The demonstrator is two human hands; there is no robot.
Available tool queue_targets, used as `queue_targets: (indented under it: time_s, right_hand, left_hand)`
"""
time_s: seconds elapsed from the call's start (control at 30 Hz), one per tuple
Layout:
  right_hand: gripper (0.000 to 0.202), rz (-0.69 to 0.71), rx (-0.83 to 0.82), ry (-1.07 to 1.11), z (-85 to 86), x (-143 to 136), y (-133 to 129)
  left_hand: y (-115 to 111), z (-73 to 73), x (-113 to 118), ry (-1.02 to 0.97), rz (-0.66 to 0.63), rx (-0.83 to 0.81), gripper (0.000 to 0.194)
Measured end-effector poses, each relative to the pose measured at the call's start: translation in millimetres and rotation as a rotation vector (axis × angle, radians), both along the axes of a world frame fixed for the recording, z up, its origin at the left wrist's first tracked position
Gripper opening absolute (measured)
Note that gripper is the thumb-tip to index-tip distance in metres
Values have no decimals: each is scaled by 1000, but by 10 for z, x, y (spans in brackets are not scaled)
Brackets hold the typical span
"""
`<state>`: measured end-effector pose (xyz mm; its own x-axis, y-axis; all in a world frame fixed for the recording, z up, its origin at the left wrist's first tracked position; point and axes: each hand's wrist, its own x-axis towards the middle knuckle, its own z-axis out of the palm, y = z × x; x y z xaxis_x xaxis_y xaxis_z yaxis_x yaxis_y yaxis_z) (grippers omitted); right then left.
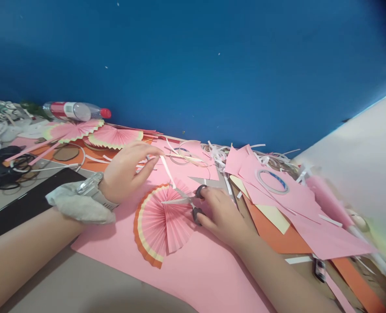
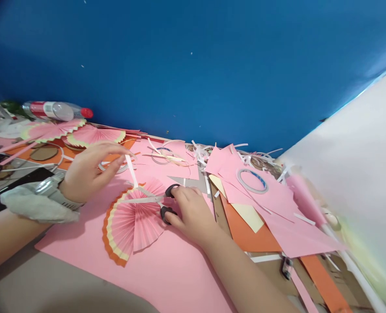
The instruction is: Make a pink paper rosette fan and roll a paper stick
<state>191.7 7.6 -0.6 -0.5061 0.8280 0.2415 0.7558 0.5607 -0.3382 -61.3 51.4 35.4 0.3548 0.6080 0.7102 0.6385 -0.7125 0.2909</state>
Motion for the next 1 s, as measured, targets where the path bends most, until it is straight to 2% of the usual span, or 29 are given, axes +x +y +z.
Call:
queue_targets:
  time_s: [0.2,0.3,0.4,0.47,0.6,0.8,1.0]
  right_hand:
    - [18,-142,-9,54,75,-33,-32]
    - [20,-324,-43,162,72,-26,-18]
    - [23,-463,-103,256,19,32,42]
    - [25,-506,-124,233,-18,91,92]
    - [29,-541,-105,95,-34,195,163]
    - [23,-496,38,-234,10,224,190]
    - [24,-417,92,-306,-4,192,172]
  left_hand:
    - [56,5,-44,-408,97,134,17]
    - [81,-130,4,-529,105,104,19]
    - [48,-327,62,-521,93,14,19]
    - [14,-430,81,-484,60,-57,20]
    - [-4,-508,72,-439,32,-149,21]
    - [24,-485,83,-390,22,-149,19]
    - [0,-460,98,-336,19,-94,20]
